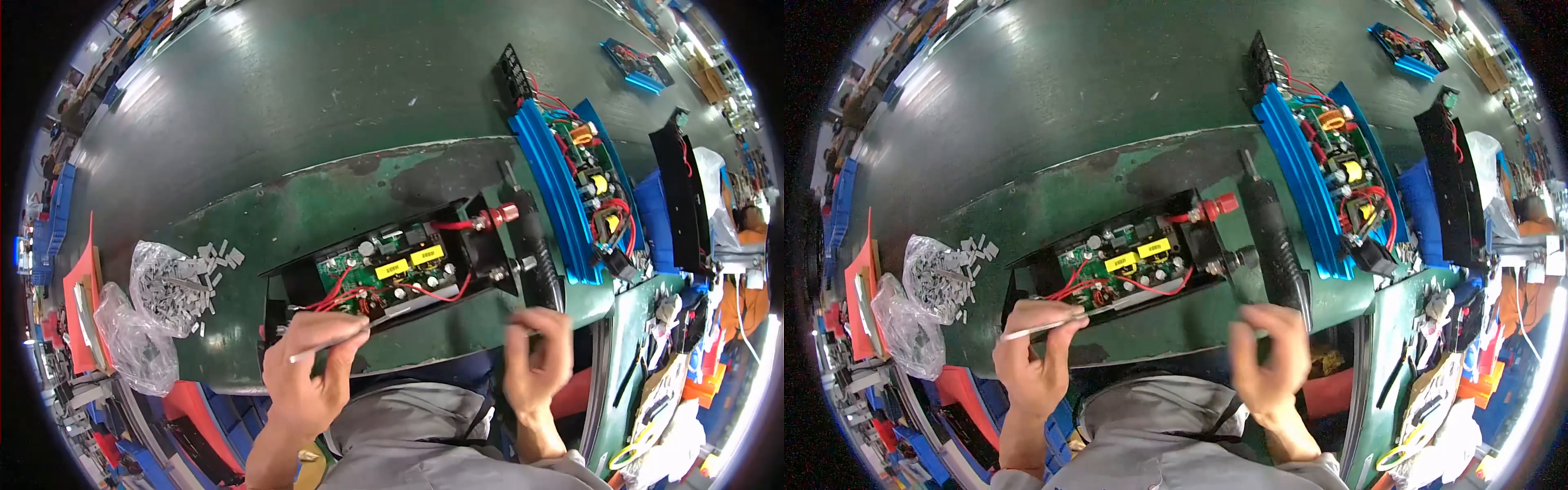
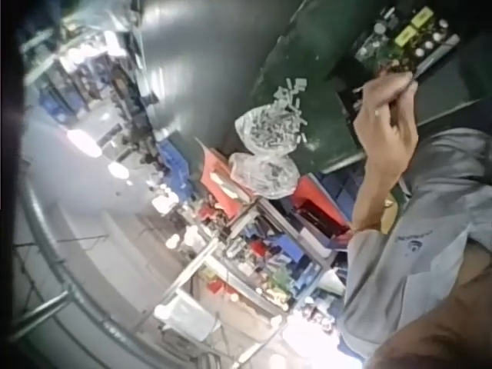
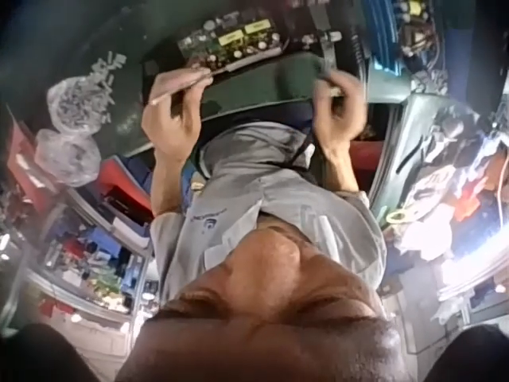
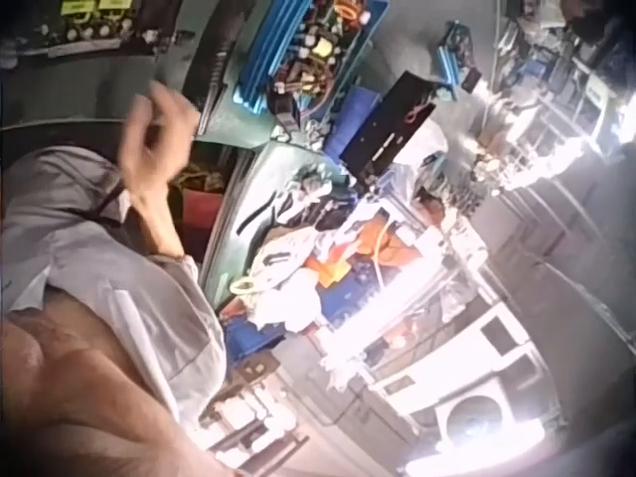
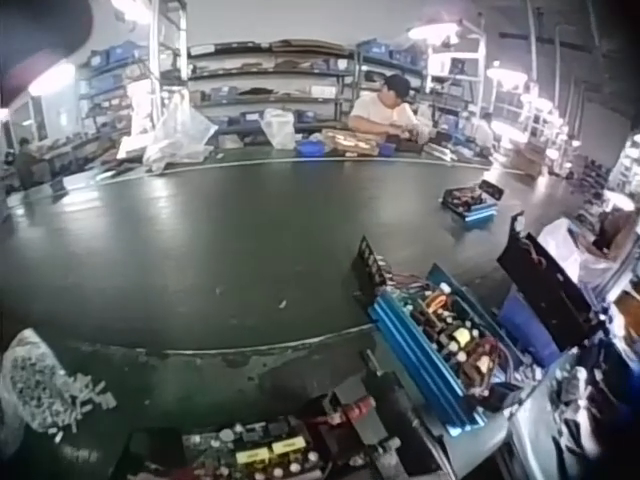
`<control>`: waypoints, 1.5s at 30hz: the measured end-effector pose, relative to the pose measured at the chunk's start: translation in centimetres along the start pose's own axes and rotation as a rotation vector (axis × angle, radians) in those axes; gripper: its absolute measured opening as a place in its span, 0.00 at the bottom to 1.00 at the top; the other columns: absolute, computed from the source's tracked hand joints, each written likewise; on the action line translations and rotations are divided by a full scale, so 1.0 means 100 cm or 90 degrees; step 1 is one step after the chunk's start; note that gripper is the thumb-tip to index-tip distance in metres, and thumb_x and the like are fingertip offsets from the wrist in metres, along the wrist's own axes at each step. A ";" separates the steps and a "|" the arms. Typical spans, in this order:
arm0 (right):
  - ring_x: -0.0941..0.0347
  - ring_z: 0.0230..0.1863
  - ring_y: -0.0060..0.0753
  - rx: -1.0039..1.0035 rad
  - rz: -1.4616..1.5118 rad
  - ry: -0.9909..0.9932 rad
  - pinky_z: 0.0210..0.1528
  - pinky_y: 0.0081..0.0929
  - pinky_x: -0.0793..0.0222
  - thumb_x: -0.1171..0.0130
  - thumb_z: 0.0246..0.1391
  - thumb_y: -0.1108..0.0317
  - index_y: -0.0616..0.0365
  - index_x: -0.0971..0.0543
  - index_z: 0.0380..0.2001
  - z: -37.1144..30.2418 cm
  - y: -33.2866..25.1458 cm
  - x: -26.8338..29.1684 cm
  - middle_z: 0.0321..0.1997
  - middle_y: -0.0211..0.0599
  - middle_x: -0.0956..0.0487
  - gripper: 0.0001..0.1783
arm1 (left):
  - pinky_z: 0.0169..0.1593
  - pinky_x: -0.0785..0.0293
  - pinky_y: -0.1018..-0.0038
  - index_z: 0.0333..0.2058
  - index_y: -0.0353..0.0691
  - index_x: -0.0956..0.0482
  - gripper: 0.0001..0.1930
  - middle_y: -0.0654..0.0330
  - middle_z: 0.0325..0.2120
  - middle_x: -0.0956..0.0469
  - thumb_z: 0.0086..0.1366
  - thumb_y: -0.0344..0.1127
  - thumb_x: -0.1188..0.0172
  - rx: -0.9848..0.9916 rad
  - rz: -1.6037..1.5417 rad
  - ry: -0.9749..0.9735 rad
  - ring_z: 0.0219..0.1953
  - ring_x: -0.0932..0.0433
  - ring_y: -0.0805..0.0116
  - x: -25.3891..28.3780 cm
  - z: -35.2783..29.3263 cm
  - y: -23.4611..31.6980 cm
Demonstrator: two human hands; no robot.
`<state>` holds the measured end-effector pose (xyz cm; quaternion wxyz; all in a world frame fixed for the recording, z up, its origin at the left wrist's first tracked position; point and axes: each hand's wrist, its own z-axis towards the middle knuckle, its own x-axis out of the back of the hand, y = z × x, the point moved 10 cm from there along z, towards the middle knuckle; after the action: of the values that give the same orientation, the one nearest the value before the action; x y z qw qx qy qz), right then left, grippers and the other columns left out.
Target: Assembling electronic components and wiring into a metal casing using a powered screwdriver.
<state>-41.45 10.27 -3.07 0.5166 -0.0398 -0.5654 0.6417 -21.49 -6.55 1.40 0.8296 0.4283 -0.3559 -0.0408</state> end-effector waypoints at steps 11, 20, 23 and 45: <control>0.30 0.62 0.44 -0.209 -0.225 -0.004 0.67 0.37 0.40 0.38 0.58 0.75 0.63 0.32 0.66 0.000 0.067 0.020 0.63 0.49 0.27 0.32 | 0.34 0.20 0.73 0.41 0.40 0.23 0.15 0.56 0.33 0.14 0.57 0.22 0.30 -0.017 0.027 -0.045 0.32 0.15 0.62 -0.030 0.005 -0.008; 0.31 0.57 0.57 -0.342 -0.267 -0.164 0.69 0.46 0.44 0.33 0.49 0.66 0.66 0.35 0.66 -0.036 0.079 0.029 0.57 0.58 0.28 0.41 | 0.33 0.21 0.72 0.42 0.40 0.23 0.19 0.58 0.34 0.14 0.53 0.21 0.28 -0.015 0.045 -0.115 0.30 0.16 0.62 -0.056 0.020 -0.010; 0.30 0.49 0.38 -0.418 -0.116 -0.140 0.59 0.36 0.43 0.34 0.53 0.52 0.67 0.34 0.62 -0.091 0.089 0.043 0.49 0.45 0.27 0.40 | 0.32 0.21 0.72 0.42 0.39 0.23 0.18 0.57 0.34 0.14 0.54 0.21 0.29 -0.018 0.049 -0.137 0.30 0.16 0.62 -0.058 0.023 -0.008; 0.24 0.30 0.49 -0.438 0.361 -0.359 0.37 0.42 0.29 0.58 0.71 0.58 0.64 0.33 0.61 -0.174 0.063 -0.033 0.30 0.50 0.24 0.24 | 0.45 0.20 0.77 0.41 0.27 0.21 0.05 0.54 0.40 0.18 0.68 0.21 0.39 0.044 0.078 -0.116 0.39 0.20 0.70 -0.074 0.013 -0.020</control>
<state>-32.79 20.90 -15.91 0.1076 -0.1846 -0.8274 0.5193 -27.36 -5.96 -3.67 0.7795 0.4287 -0.4564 -0.0165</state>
